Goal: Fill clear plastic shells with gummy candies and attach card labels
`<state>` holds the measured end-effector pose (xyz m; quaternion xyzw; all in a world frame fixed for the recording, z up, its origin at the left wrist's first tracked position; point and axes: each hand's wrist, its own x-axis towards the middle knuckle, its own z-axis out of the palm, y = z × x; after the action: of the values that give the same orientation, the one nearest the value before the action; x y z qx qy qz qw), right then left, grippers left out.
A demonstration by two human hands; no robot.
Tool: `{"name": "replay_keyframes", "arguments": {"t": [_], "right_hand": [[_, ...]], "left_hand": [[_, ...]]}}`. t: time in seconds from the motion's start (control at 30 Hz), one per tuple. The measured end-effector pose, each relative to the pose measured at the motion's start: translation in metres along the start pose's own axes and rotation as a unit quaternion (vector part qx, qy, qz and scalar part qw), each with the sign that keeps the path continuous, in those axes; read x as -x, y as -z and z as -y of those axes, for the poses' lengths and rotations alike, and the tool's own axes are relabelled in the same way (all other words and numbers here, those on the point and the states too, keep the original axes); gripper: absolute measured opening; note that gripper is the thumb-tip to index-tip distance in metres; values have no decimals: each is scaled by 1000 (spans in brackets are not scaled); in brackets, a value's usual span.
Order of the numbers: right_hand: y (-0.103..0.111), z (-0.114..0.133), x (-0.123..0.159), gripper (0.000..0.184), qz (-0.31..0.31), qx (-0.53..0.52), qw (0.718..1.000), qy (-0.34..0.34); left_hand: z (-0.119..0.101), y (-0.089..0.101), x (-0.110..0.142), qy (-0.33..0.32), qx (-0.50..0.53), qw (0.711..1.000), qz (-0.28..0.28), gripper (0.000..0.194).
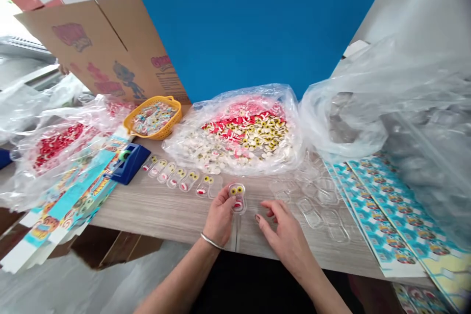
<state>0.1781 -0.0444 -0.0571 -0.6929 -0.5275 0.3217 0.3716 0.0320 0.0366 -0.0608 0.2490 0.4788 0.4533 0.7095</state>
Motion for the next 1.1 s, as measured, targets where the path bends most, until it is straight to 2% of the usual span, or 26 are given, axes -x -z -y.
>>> {"name": "replay_keyframes", "arguments": {"t": [0.13, 0.3, 0.4, 0.5, 0.57, 0.6, 0.63, 0.7, 0.8, 0.87, 0.9, 0.97, 1.1], "right_hand": [[-26, 3, -17, 27, 17, -119, 992, -40], [-46, -3, -32, 20, 61, -253, 962, -79], [-49, -8, -38, 20, 72, -251, 960, -98], [-50, -10, -48, 15, 51, -190, 976, -95], [-49, -8, -56, 12, 45, -134, 986, -89], [-49, -6, -61, 12, 48, -108, 989, -87], [-50, -3, -65, 12, 54, -84, 991, -84], [-53, 3, -72, 16, 65, -39, 994, -78], [-61, 12, -79, 24, 62, 31, 995, -67], [-64, 14, -81, 30, 59, 65, 994, -64], [-66, 15, -81, 32, 59, 75, 993, -62], [-67, 16, -81, 35, 63, 89, 992, -58], [-67, 19, -81, 38, 73, 129, 988, -51]], "left_hand": [[0, 4, 5, 21, 11, 1000, 13, 36], [5, 2, 6, 4, 11, 999, 38, 47], [6, 7, 5, -32, -39, 999, 20, 49], [0, 19, 5, -114, -139, 984, -19, 43], [-6, 31, 6, -193, -257, 946, -46, 36], [-8, 38, 5, -231, -329, 914, -59, 33], [-11, 44, 4, -264, -404, 873, -69, 32], [-13, 56, -1, -314, -545, 773, -84, 33], [-11, 68, -10, -366, -688, 621, -86, 35], [-10, 73, -16, -394, -728, 555, -83, 34], [-10, 75, -19, -406, -736, 536, -81, 32], [-11, 78, -22, -424, -739, 519, -74, 26], [-16, 84, -23, -434, -733, 520, -65, 23]]}}
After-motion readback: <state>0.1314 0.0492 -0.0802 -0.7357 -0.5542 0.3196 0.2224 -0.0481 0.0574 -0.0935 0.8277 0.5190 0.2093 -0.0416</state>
